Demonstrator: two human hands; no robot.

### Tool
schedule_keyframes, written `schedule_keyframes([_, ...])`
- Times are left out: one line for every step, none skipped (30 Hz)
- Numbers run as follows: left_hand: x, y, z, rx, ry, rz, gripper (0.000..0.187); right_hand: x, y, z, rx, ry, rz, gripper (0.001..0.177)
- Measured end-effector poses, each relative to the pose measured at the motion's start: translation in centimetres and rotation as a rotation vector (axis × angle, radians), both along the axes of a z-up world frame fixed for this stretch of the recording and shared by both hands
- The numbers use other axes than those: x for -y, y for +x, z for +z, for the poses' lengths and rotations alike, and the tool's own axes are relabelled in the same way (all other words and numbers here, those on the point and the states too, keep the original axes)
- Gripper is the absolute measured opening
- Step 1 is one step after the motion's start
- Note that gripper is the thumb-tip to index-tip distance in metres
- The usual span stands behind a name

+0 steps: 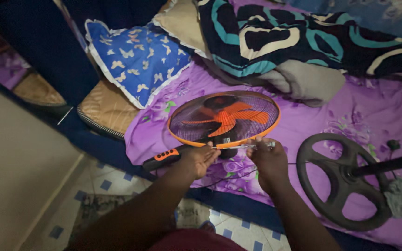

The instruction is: The person assembles a small orange electric fan by attaching the front protective cage to the fan head. They align the cage, press it into place, and use a screwdriver to tighten a screw at the bottom to secure the assembly.

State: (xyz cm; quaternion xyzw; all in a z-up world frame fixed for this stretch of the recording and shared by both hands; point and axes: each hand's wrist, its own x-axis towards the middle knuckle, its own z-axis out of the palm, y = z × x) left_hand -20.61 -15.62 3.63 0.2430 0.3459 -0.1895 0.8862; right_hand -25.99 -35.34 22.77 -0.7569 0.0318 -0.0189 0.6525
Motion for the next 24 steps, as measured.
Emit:
schedule_keyframes([0.0,-0.1,0.4,0.0,-0.001,0.006,0.016,-0.2,0.2,-0.2,-0.05,0.175,-0.014,0.016])
schedule_keyframes([-0.1,-0.2,0.8,-0.001,-0.002,0.011,0.016,-0.4,0.3,-0.3,-0.101,0.349,-0.027,0.015])
schedule_keyframes([-0.1,-0.1,1.2,-0.003,-0.008,0.018,0.017,-0.5,0.4,-0.3,-0.13,0.372,-0.062,0.015])
schedule_keyframes([0.0,-0.1,1.6,-0.006,-0.015,0.024,0.018,-0.7,0.4,-0.4,-0.158,0.394,-0.096,0.015])
schedule_keyframes([0.1,-0.4,1.9,-0.016,-0.021,0.026,0.02,-0.8,0.3,-0.5,-0.194,0.417,-0.137,0.016])
schedule_keyframes([0.1,-0.5,2.2,-0.001,-0.014,0.04,0.019,-0.8,0.5,-0.6,-0.168,0.415,-0.106,0.017])
schedule_keyframes([0.1,-0.5,2.5,0.008,-0.006,0.047,0.019,-0.8,0.6,-0.7,-0.147,0.414,-0.081,0.019])
schedule_keyframes([0.1,-0.7,2.8,0.018,0.002,0.055,0.018,-0.8,0.4,-1.0,-0.125,0.414,-0.057,0.02])
schedule_keyframes([0.1,-0.8,3.1,-0.004,-0.005,0.051,0.019,-0.7,0.3,-1.1,-0.122,0.39,-0.041,0.022])
schedule_keyframes([0.0,-0.9,3.5,-0.026,-0.011,0.048,0.019,-0.6,0.2,-1.1,-0.119,0.365,-0.025,0.025])
schedule_keyframes([0.0,-0.8,4.0,-0.042,-0.019,0.049,0.02,-0.6,0.4,-1.0,-0.111,0.34,-0.005,0.028])
schedule_keyframes([-0.1,-0.9,4.3,-0.036,-0.02,0.054,0.021,-0.7,0.6,-1.0,-0.123,0.339,-0.016,0.026])
schedule_keyframes([-0.2,-1.1,4.5,-0.034,-0.019,0.055,0.023,-0.8,0.6,-1.1,-0.138,0.34,-0.031,0.025])
schedule_keyframes([-0.2,-1.2,4.6,-0.032,-0.018,0.056,0.024,-0.9,0.6,-1.1,-0.153,0.341,-0.047,0.024])
schedule_keyframes([-0.2,-1.3,4.6,-0.029,-0.016,0.042,0.025,-0.9,0.6,-1.3,-0.161,0.348,-0.062,0.023])
schedule_keyframes([-0.2,-1.2,4.5,-0.027,-0.015,0.028,0.026,-0.9,0.8,-1.4,-0.168,0.355,-0.076,0.022])
schedule_keyframes([-0.2,-1.0,4.4,-0.02,-0.015,0.016,0.027,-0.9,0.9,-1.5,-0.173,0.361,-0.09,0.022])
schedule_keyframes([-0.2,-1.2,4.3,-0.027,-0.029,0.026,0.026,-0.9,0.8,-1.5,-0.165,0.372,-0.086,0.022])
schedule_keyframes([-0.3,-1.2,4.3,-0.028,-0.042,0.034,0.025,-0.9,0.8,-1.5,-0.152,0.383,-0.082,0.021])
schedule_keyframes([-0.3,-1.1,4.3,-0.03,-0.056,0.043,0.024,-0.9,0.8,-1.4,-0.139,0.394,-0.079,0.021])
schedule_keyframes([-0.3,-1.2,4.4,-0.038,-0.063,0.042,0.025,-0.9,0.7,-1.4,-0.136,0.41,-0.091,0.02])
schedule_keyframes([-0.4,-1.2,4.7,-0.046,-0.071,0.042,0.026,-1.1,0.7,-1.3,-0.133,0.425,-0.103,0.021])
schedule_keyframes([-0.3,-1.2,5.0,-0.053,-0.078,0.041,0.028,-1.1,0.6,-1.1,-0.129,0.44,-0.116,0.023])
schedule_keyframes([-0.3,-1.3,5.5,-0.065,-0.072,0.045,0.027,-1.1,0.5,-1.0,-0.142,0.397,-0.103,0.024])
